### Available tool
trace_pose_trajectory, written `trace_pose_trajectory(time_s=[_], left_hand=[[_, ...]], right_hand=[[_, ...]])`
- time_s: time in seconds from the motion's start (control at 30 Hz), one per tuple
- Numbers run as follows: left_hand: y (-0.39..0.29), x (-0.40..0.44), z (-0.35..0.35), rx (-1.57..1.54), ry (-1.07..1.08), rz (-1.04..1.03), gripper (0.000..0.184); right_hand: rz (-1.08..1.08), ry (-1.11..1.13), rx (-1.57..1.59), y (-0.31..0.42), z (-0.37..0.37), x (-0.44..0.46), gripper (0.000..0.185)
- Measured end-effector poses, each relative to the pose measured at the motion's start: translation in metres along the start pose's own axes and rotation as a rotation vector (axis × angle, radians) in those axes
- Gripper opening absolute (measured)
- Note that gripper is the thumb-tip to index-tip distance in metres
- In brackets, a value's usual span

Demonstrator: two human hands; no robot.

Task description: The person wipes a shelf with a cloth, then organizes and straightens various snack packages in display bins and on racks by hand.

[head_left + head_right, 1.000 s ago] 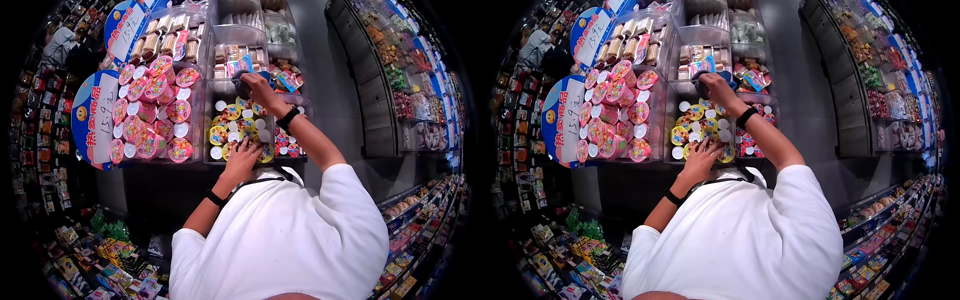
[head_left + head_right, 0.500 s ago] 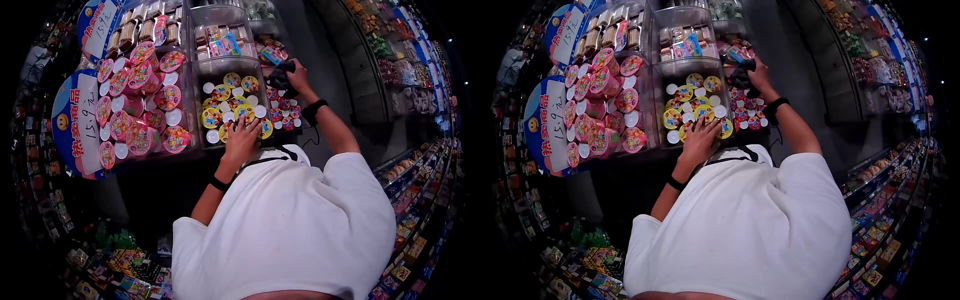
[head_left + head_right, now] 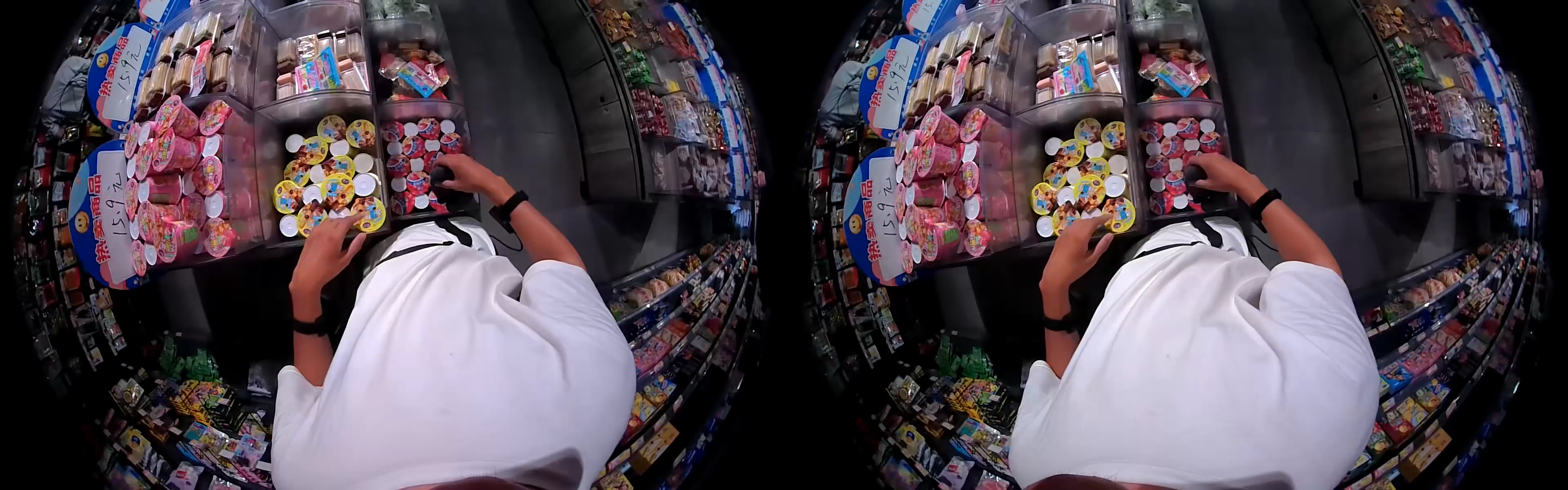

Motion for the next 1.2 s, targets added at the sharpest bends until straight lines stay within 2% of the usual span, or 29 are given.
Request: trace_pose_trajectory(time_s=[0.07, 0.13, 0.23, 0.27, 0.33, 0.4, 0.43, 0.53, 0.57, 0.6, 0.73, 0.77, 0.87, 0.93, 1.0, 1.03, 1.07, 1.2], left_hand=[[-0.03, -0.001, 0.005, 0.048, -0.077, -0.063, 0.034], [-0.059, 0.004, -0.003, -0.138, -0.024, 0.064, 0.041], [-0.091, 0.018, -0.062, -0.365, 0.174, 0.167, 0.05], [-0.097, 0.025, -0.087, -0.309, 0.232, 0.284, 0.048], [-0.089, 0.032, -0.147, 0.057, 0.316, 0.263, 0.049], [-0.08, 0.039, -0.201, 0.155, 0.163, 0.066, 0.052], [-0.077, 0.046, -0.221, 0.181, 0.135, 0.058, 0.055], [-0.06, 0.048, -0.252, 0.428, -0.034, 0.102, 0.052], [-0.049, 0.049, -0.261, 0.451, -0.038, 0.189, 0.043], [-0.046, 0.05, -0.263, 0.502, -0.104, 0.17, 0.036], [-0.036, 0.053, -0.269, 0.523, -0.099, 0.265, 0.031], [-0.037, 0.053, -0.268, 0.52, -0.121, 0.263, 0.03], [-0.037, 0.052, -0.267, 0.517, -0.146, 0.263, 0.031], [-0.039, 0.055, -0.264, 0.48, -0.105, 0.316, 0.032], [-0.033, 0.055, -0.27, 0.524, -0.074, 0.336, 0.037], [-0.033, 0.06, -0.266, 0.518, -0.09, 0.346, 0.037], [-0.034, 0.056, -0.267, 0.512, -0.086, 0.362, 0.037], [-0.041, 0.053, -0.259, 0.478, -0.191, 0.364, 0.033]], right_hand=[[-0.153, -0.169, -0.17, -0.033, 0.039, -0.032, 0.036], [-0.226, -0.247, -0.165, -0.062, 0.051, -0.06, 0.034], [-0.088, -0.395, -0.091, -0.062, 0.052, -0.075, 0.038], [-0.073, -0.419, -0.059, -0.059, 0.05, -0.078, 0.039], [-0.092, -0.333, -0.145, -0.057, 0.047, -0.085, 0.053], [-0.044, -0.358, -0.115, -0.068, 0.049, -0.095, 0.061], [-0.023, -0.383, -0.087, -0.081, 0.048, -0.1, 0.06], [-0.066, -0.21, -0.081, -0.107, 0.047, -0.085, 0.056], [-0.066, -0.267, -0.066, -0.108, 0.058, -0.075, 0.054], [-0.049, -0.343, -0.088, -0.114, 0.063, -0.064, 0.054], [-0.273, -0.41, -0.133, -0.154, 0.076, -0.019, 0.057], [-0.249, -0.477, -0.105, -0.153, 0.081, -0.015, 0.059], [-0.324, -0.496, -0.061, -0.157, 0.073, -0.023, 0.058], [-0.42, -0.358, -0.009, -0.146, 0.063, -0.041, 0.059], [-0.368, -0.207, -0.077, -0.127, 0.049, -0.058, 0.06], [-0.191, -0.199, -0.094, -0.106, 0.048, -0.068, 0.06], [-0.115, -0.14, -0.108, -0.091, 0.046, -0.078, 0.06], [0.009, -0.032, 0.044, -0.089, 0.036, -0.094, 0.053]])
Point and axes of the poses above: each hand's wrist, its own x-axis towards the middle knuckle, its own z-axis out of the back of the hand, y = z × x, the point moved 9 cm from there along x, towards the middle knuckle, and after that the axes turned 10 degrees about -y, right-handed, at the moved point
